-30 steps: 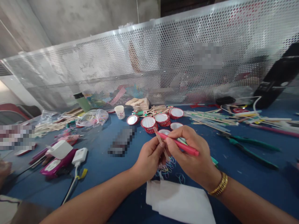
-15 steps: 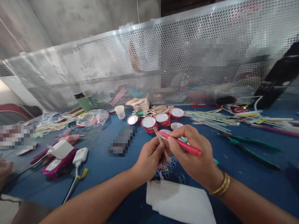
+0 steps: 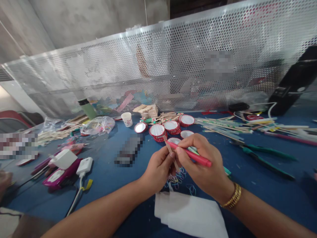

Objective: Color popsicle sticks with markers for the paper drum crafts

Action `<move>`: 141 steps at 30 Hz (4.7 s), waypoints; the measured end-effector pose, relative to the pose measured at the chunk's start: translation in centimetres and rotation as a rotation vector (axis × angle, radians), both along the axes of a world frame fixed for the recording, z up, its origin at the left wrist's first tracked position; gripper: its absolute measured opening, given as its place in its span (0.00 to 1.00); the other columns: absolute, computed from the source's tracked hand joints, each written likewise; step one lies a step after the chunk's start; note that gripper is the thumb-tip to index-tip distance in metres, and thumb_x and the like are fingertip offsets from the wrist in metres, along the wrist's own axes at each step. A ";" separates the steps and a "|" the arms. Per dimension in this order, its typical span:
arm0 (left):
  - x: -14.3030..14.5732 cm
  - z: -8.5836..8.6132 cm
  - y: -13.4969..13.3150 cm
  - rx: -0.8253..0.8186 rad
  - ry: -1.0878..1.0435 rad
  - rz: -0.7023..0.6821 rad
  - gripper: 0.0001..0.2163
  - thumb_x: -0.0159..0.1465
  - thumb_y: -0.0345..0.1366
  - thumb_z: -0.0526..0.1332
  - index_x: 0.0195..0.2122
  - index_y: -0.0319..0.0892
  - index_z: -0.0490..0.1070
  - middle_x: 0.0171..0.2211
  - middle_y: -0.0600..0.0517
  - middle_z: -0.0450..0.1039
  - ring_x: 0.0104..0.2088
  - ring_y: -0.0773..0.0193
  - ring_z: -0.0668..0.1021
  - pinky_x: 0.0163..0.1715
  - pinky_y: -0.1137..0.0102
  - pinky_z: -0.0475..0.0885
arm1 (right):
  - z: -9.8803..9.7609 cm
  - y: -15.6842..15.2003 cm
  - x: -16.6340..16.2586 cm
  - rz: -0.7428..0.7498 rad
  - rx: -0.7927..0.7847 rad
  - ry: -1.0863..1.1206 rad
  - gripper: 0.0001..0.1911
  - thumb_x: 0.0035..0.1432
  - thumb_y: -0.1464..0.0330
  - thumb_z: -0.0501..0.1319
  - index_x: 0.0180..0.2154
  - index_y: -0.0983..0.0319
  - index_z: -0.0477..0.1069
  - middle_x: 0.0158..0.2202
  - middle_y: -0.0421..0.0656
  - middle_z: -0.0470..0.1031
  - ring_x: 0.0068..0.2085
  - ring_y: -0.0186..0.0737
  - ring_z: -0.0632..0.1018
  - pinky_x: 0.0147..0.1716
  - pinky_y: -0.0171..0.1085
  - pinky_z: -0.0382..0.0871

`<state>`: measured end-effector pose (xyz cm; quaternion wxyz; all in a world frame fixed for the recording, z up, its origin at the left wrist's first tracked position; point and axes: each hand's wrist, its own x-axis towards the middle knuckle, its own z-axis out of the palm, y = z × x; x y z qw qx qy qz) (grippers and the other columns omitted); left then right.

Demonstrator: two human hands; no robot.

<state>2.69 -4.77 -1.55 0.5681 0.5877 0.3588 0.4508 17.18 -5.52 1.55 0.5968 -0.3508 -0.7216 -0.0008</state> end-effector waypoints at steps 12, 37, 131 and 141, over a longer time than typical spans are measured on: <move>0.0 0.1 0.0 -0.001 0.011 0.002 0.17 0.64 0.51 0.59 0.31 0.41 0.64 0.20 0.58 0.63 0.17 0.74 0.63 0.16 0.77 0.55 | -0.2 0.1 0.3 -0.022 -0.020 0.012 0.05 0.58 0.73 0.60 0.31 0.59 0.65 0.29 0.38 0.73 0.32 0.38 0.74 0.38 0.43 0.67; 0.0 0.2 0.1 0.035 0.008 0.007 0.18 0.64 0.52 0.59 0.31 0.41 0.63 0.19 0.59 0.63 0.16 0.74 0.63 0.16 0.77 0.57 | -0.3 0.3 0.2 -0.021 0.000 -0.003 0.05 0.58 0.73 0.60 0.30 0.60 0.65 0.28 0.38 0.73 0.31 0.37 0.74 0.37 0.41 0.67; 0.3 0.7 -0.1 0.005 0.033 0.019 0.18 0.63 0.53 0.59 0.31 0.42 0.63 0.18 0.60 0.62 0.15 0.74 0.63 0.16 0.77 0.56 | -0.2 0.1 0.2 0.003 -0.012 -0.029 0.07 0.60 0.72 0.60 0.30 0.59 0.65 0.28 0.39 0.73 0.32 0.38 0.74 0.37 0.42 0.66; 0.2 0.4 0.0 0.009 0.045 0.018 0.18 0.64 0.53 0.58 0.32 0.42 0.63 0.18 0.60 0.62 0.15 0.75 0.62 0.15 0.77 0.55 | -0.2 0.1 0.2 -0.018 -0.017 -0.004 0.06 0.59 0.72 0.60 0.30 0.59 0.65 0.27 0.38 0.72 0.32 0.37 0.73 0.37 0.41 0.65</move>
